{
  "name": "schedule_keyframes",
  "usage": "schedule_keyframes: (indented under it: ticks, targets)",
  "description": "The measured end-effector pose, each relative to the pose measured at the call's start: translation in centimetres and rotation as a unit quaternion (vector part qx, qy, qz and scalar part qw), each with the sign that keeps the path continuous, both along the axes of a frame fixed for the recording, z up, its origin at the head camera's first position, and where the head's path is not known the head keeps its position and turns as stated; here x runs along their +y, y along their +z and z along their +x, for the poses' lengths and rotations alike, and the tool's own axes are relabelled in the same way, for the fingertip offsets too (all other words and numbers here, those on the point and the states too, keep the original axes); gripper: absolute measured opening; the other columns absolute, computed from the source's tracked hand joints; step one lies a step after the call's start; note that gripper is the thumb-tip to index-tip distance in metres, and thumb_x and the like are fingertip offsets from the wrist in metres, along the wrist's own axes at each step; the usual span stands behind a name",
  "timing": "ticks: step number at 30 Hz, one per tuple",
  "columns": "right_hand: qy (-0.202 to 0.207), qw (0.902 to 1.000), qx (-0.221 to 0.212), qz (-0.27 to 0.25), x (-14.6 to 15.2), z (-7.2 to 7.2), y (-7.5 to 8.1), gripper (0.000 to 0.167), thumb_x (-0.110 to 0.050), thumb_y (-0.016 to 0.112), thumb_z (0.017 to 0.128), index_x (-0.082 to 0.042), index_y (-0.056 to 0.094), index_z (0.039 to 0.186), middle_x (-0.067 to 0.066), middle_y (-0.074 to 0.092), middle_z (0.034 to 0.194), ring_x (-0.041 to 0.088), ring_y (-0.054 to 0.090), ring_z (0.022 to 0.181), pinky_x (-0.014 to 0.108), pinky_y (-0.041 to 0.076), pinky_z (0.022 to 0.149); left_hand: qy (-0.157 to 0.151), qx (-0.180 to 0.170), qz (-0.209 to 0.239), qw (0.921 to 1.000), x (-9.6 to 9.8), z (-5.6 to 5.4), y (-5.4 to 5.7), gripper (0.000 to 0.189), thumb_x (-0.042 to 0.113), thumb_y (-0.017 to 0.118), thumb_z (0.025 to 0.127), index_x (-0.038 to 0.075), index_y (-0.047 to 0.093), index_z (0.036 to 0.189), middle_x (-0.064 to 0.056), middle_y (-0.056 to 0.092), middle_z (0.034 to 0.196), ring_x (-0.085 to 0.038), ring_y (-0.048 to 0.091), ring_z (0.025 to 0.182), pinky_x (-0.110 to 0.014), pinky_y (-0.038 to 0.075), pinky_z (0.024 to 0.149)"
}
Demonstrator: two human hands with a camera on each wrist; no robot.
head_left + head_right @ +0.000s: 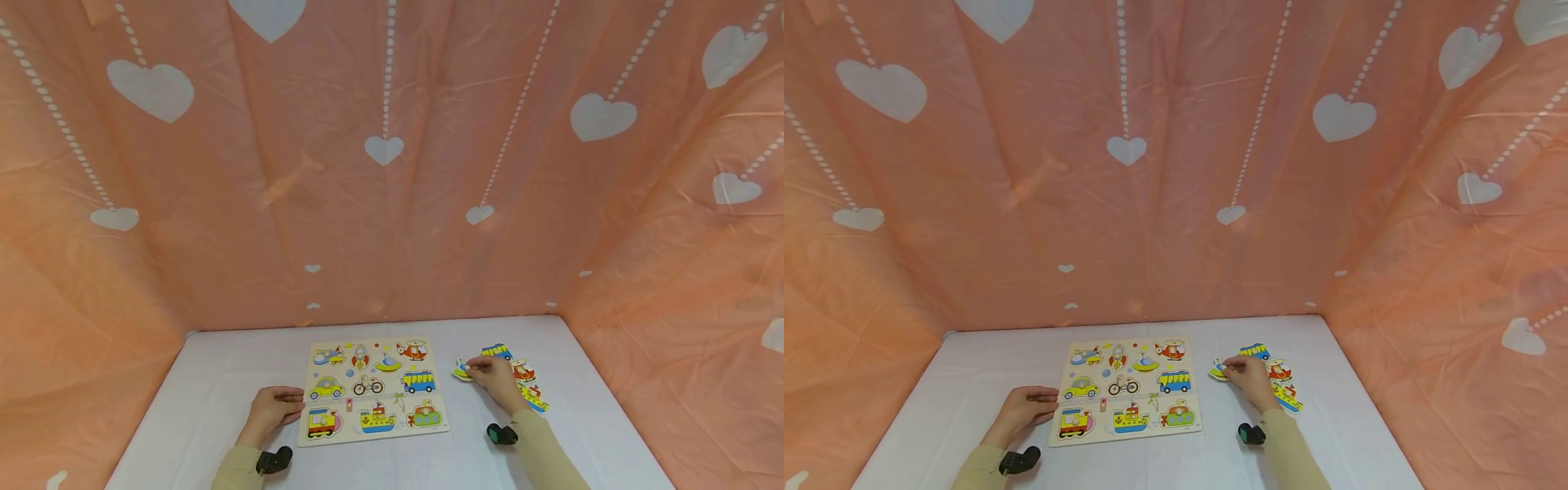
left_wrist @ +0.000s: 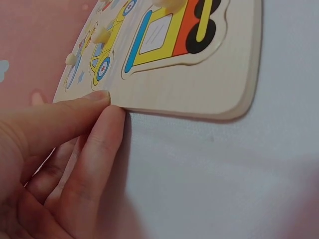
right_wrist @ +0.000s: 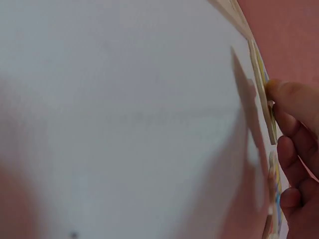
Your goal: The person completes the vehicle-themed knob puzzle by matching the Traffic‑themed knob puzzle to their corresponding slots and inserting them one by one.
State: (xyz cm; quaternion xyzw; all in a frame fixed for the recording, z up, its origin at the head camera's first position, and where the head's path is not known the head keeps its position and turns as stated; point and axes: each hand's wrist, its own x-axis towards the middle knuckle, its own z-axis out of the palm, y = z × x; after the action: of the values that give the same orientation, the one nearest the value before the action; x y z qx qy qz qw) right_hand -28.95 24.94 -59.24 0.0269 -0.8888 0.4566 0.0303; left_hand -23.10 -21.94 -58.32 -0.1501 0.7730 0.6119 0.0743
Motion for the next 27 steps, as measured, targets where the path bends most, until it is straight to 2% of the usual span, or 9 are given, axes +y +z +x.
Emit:
schedule_keyframes:
  ticks: [6, 13, 21, 27]
  targets:
    - [0.024, 0.9994, 0.013, -0.023, -0.8, -0.5, 0.4, 0.012, -0.013, 0.076, 0.082, -0.011, 0.074, 0.093, -0.002, 0.066, 0.087, 0.013, 0.061, 0.081, 0.024, 0.053, 0.068, 0.008, 0.001, 0.007, 0.9999, 0.0, 0.0, 0.2, 0.028, -0.009, 0.069, 0.08, -0.014, 0.063, 0.107, -0.011, 0.066, 0.085, -0.018, 0.066, 0.072, -0.032, 0.058, 0.065]
    - [0.025, 0.9989, 0.006, -0.04, -2.8, -0.9, 0.9, 0.011, -0.015, 0.077, 0.082, -0.012, 0.074, 0.092, -0.002, 0.066, 0.086, 0.015, 0.057, 0.079, 0.025, 0.051, 0.061, 0.007, -0.006, -0.006, 0.9999, -0.1, 0.0, 0.4, 0.027, -0.008, 0.069, 0.08, -0.012, 0.064, 0.107, -0.011, 0.064, 0.083, -0.017, 0.064, 0.069, -0.031, 0.058, 0.064]
    - [0.061, 0.9977, 0.028, -0.015, -5.8, -1.3, 2.0, 0.009, -0.017, 0.076, 0.083, -0.015, 0.074, 0.091, -0.006, 0.065, 0.084, 0.015, 0.055, 0.084, 0.031, 0.044, 0.074, 0.008, -0.007, -0.011, 0.9999, 0.0, 0.1, 0.6, 0.029, -0.004, 0.071, 0.079, -0.013, 0.064, 0.106, -0.011, 0.066, 0.082, -0.018, 0.065, 0.069, -0.031, 0.058, 0.063]
    - [0.085, 0.9961, 0.016, -0.016, -8.1, -1.7, 2.6, 0.009, -0.018, 0.075, 0.084, -0.015, 0.073, 0.093, -0.006, 0.064, 0.086, 0.016, 0.055, 0.085, 0.032, 0.046, 0.076, 0.013, -0.006, -0.012, 0.9998, 0.3, 0.3, 0.6, 0.027, -0.006, 0.069, 0.08, -0.013, 0.064, 0.106, -0.011, 0.065, 0.081, -0.018, 0.065, 0.068, -0.031, 0.058, 0.062]
